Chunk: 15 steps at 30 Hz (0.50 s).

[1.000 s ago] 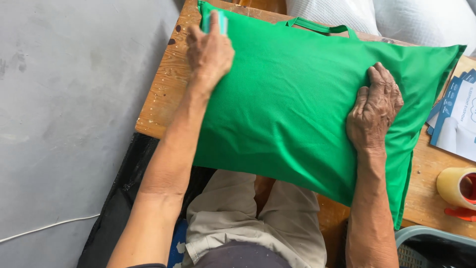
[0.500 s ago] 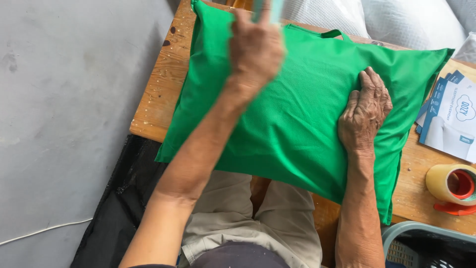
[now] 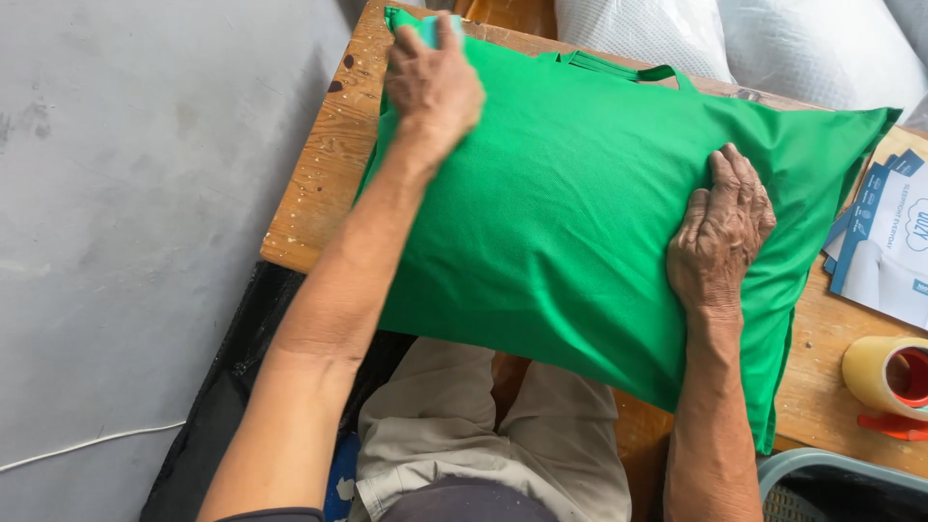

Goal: The person uses a small blue sponge to wipe the exterior and interior of a green tote bag placed on a wooden table. The person scrubs the sides, top, and bottom of the bag, then flips it to clean the inside and handles before setting the sponge down.

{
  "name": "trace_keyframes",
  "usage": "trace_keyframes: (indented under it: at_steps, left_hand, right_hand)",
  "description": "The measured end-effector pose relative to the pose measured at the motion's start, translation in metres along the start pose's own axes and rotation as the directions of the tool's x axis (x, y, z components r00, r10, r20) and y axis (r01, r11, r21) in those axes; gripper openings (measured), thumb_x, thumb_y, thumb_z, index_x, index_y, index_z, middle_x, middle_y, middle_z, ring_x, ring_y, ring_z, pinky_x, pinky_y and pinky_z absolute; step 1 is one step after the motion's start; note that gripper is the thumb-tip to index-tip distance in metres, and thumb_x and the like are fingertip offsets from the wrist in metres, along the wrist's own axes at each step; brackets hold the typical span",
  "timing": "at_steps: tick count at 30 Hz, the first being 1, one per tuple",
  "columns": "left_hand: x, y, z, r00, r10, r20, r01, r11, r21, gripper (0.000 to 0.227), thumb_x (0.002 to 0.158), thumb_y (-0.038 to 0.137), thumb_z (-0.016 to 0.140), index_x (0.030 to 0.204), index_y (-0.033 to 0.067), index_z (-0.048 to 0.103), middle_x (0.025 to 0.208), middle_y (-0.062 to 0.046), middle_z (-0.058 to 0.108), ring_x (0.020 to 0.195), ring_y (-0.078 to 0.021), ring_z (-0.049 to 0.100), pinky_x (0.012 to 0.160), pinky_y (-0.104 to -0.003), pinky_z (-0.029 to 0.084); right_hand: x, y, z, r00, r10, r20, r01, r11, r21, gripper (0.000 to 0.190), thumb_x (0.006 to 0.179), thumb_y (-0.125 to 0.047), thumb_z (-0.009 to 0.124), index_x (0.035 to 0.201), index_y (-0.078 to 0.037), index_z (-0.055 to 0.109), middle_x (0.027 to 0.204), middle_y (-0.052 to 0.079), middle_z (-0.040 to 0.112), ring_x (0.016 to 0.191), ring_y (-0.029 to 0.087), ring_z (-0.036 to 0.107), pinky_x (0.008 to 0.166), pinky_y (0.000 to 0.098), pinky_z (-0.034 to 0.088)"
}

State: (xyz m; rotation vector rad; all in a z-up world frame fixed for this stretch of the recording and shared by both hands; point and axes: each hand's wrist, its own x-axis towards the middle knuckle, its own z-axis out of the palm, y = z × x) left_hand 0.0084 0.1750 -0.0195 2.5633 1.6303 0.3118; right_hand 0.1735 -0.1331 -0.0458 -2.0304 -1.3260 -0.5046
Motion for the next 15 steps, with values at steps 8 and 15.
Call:
trace_keyframes:
  at_steps: [8,15]
  left_hand:
    - [0.031,-0.124,0.037,0.954,-0.126,0.274,0.207,0.933,-0.294,0.044,0.086,0.018,0.031,0.118,0.012,0.062,0.127,-0.025,0.064,0.119,-0.0482,0.057,0.102,-0.056,0.037]
    - [-0.009,0.073,0.0,0.97,-0.006,-0.244,-0.085,0.929,-0.36,0.025,0.086,0.032,0.062,0.105,0.0173,0.068,0.11,-0.019,0.051,0.092,-0.0386,0.063,0.074,-0.051,0.058]
  right_hand:
    - [0.0,-0.005,0.002,1.0,-0.002,-0.004,0.002,0.998,-0.057,0.039,0.105,-0.003,0.052,0.142,0.006,0.059,0.15,0.022,0.056,0.138,0.038,0.049,0.116,0.0484,0.028]
    - [-0.002,-0.009,0.001,1.0,0.02,-0.004,-0.02,0.999,-0.04,0.039,0.105,-0.003,0.051,0.142,0.005,0.058,0.15,0.021,0.055,0.138,0.038,0.049,0.116,0.0489,0.027]
